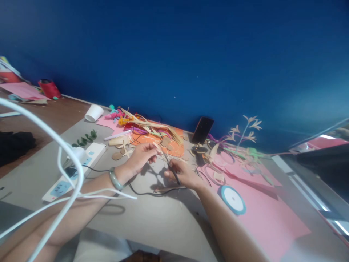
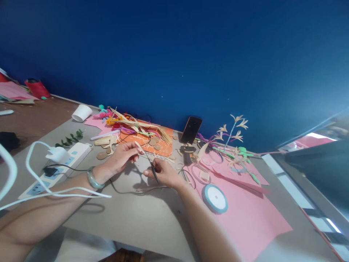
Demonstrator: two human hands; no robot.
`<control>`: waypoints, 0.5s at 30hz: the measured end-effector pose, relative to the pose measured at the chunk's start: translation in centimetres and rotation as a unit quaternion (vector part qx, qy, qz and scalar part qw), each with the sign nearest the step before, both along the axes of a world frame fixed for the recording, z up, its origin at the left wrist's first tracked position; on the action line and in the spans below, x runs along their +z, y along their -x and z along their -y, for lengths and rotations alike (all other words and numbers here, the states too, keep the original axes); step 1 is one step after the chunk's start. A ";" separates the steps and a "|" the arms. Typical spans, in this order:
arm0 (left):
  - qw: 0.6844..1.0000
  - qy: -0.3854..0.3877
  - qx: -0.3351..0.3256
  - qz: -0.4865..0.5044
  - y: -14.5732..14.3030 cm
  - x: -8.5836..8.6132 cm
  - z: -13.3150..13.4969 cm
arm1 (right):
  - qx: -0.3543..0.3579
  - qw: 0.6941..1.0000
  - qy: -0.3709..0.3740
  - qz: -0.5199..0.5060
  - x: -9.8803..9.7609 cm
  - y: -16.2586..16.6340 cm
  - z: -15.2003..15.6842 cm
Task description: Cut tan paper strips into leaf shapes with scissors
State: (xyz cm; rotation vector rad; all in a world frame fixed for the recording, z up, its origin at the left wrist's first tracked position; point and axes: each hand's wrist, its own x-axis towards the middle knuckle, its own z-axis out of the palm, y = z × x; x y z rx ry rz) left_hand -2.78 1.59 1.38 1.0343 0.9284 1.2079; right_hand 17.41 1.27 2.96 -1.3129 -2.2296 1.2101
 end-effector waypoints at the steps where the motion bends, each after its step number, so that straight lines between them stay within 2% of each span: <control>1: 1.000 0.002 0.001 0.003 0.0 0.0 0.0 | -0.001 1.000 0.008 -0.003 -0.1 0.1 0.1; 15: 1.000 0.008 -0.004 -0.002 -0.1 -0.3 0.1 | -0.013 0.992 0.104 -0.068 -0.7 0.4 0.2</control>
